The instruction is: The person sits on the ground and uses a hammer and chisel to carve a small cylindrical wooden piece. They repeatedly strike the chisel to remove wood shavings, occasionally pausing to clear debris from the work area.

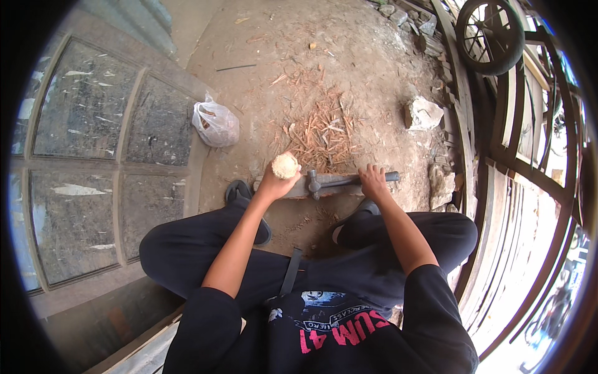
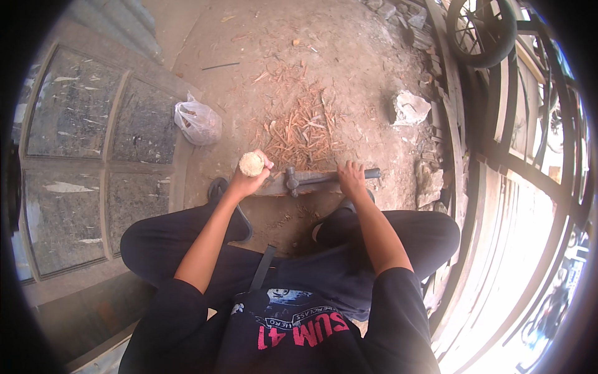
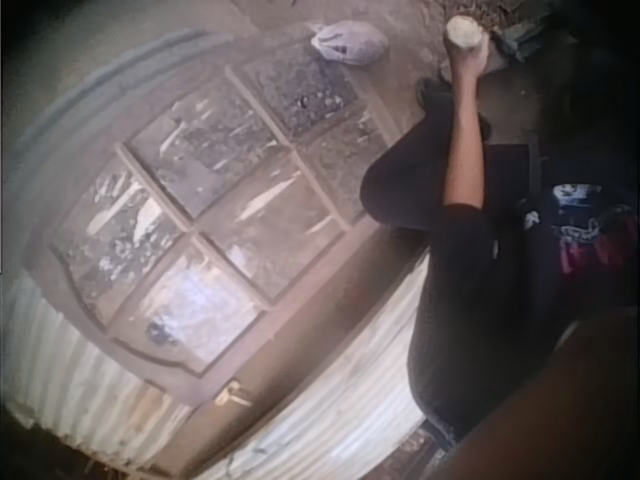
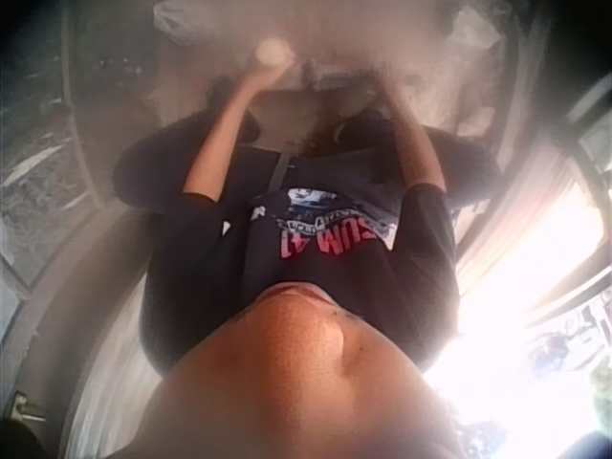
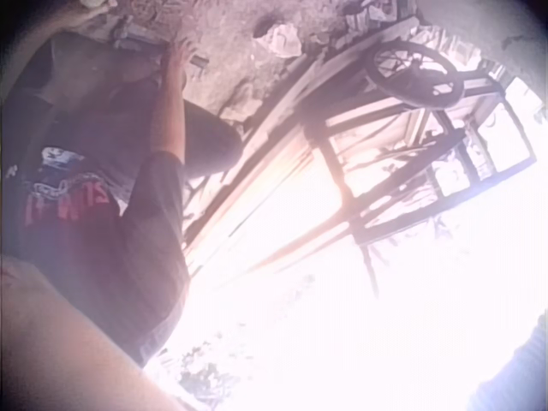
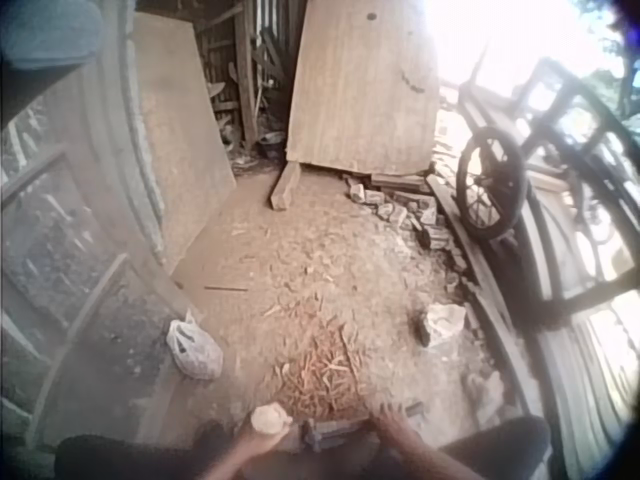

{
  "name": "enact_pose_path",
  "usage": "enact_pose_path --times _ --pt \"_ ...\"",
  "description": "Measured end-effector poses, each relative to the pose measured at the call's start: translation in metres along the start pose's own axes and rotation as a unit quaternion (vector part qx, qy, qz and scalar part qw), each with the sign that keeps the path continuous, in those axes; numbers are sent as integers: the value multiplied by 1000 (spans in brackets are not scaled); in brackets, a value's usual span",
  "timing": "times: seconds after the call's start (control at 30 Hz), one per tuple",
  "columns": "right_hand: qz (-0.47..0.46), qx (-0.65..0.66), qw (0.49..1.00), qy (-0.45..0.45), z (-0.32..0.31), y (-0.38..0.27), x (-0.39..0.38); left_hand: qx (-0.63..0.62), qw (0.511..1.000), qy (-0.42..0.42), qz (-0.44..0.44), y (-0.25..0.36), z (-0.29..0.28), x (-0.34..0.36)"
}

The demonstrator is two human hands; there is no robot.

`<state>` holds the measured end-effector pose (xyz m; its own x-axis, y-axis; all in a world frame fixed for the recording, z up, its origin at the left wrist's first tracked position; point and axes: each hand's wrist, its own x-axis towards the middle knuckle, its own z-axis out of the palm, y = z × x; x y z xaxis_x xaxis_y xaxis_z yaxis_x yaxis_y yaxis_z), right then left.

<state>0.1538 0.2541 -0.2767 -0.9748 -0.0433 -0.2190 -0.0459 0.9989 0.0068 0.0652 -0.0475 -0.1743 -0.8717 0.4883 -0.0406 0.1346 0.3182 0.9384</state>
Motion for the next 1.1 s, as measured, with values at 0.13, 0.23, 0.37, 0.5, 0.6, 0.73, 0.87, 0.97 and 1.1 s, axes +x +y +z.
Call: enact_pose_path --times 0.13,0.23,0.37,0.5,0.6,0.73,0.87,0.97,1.1 --pt "-3 12 1000 9 0 0 -1 16 1000 9 14 -4 -3 1" --pt "-3 14 1000 25 1 1 -2 38 999 15 4 3 -5 1" --pt "-1 15 1000 18 -1 1 -2 27 996 31 -76 19 -7 3" --pt "9 29 1000 0 -5 -1 -2 -45 994 80 -63 18 -6 5" --pt "19 39 999 -24 -11 -3 -2 -80 989 77 -102 19 -8 6" --pt "49 70 994 -71 -20 -6 -1 -128 981 112 -93 24 -6 3" --pt "50 73 992 -87 -25 -4 -3 -114 982 108 -105 29 -6 6" --pt "50 78 992 -85 -25 -6 -4 -177 968 149 -100 22 -3 6" --pt "47 90 991 -83 -24 -5 -5 -206 959 167 -99 9 -5 4"
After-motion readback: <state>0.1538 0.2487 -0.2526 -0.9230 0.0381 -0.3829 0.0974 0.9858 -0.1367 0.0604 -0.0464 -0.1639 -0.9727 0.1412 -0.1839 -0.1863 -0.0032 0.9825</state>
